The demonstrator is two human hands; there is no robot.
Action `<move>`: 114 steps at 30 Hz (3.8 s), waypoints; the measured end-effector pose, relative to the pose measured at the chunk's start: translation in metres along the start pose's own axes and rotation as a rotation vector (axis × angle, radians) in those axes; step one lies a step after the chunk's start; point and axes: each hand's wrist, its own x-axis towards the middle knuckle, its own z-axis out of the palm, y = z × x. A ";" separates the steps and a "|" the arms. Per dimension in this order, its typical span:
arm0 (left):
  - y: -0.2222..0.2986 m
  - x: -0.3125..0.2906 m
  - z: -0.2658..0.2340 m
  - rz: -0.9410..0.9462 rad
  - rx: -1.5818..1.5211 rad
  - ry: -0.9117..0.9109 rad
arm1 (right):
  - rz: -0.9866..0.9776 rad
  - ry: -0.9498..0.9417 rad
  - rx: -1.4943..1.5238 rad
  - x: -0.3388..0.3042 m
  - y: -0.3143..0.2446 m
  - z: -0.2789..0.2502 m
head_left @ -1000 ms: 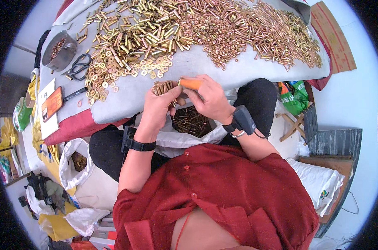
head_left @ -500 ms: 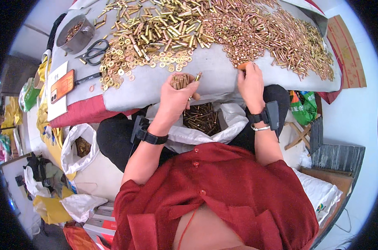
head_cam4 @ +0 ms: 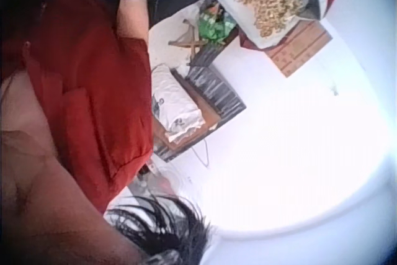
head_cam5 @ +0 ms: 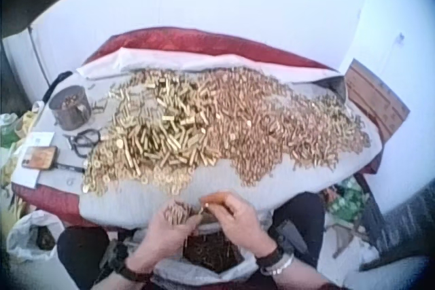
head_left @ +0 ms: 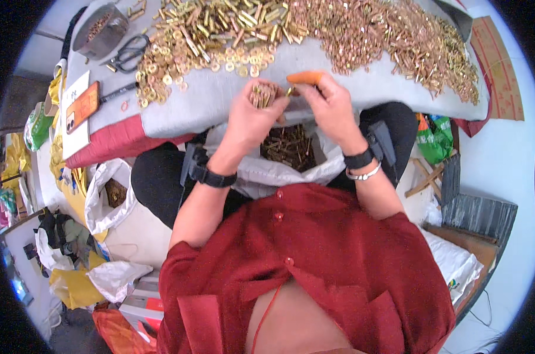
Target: Counting out and bundling small metal pins using rubber bands.
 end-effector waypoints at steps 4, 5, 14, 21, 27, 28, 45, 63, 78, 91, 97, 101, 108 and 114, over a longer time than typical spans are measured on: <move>0.001 0.001 0.001 0.140 0.117 0.031 | 0.040 -0.051 0.151 0.006 0.005 -0.003; -0.007 0.003 -0.001 0.239 0.235 0.050 | 0.057 -0.047 0.153 0.006 0.006 -0.004; -0.005 0.002 0.006 0.301 0.205 0.063 | -0.132 -0.206 -0.626 0.019 -0.009 -0.019; 0.017 -0.002 0.001 -0.061 -0.203 0.049 | 0.449 0.089 0.912 0.003 0.006 0.001; 0.012 0.001 -0.001 -0.083 -0.282 0.049 | 0.479 0.148 1.015 0.007 -0.020 0.017; 0.013 0.002 -0.001 -0.081 -0.323 0.041 | 0.473 0.151 1.016 0.006 -0.015 0.014; 0.000 -0.011 0.000 -0.165 0.122 -0.237 | 0.013 0.272 -0.192 0.070 0.030 0.010; 0.023 -0.007 -0.013 -0.475 -0.922 -0.138 | -0.224 0.240 -0.768 0.078 0.045 0.014; 0.015 -0.004 -0.015 -0.399 -0.375 -0.062 | -0.378 -0.040 -0.438 0.028 0.011 -0.004; 0.019 -0.004 -0.019 -0.458 -0.301 -0.205 | -0.548 -0.275 -0.460 0.015 -0.005 -0.020; 0.014 -0.002 -0.024 -0.380 -0.427 -0.150 | -0.068 -0.025 0.006 0.036 0.002 0.002; 0.015 -0.001 -0.025 -0.328 -0.447 -0.060 | -0.302 0.117 -0.551 0.069 0.029 0.017; 0.016 0.000 -0.026 -0.287 -0.439 0.072 | -0.456 0.115 -0.704 0.076 0.038 0.029; 0.013 0.000 -0.022 -0.260 -0.316 0.068 | 0.018 0.036 0.002 0.043 0.009 0.028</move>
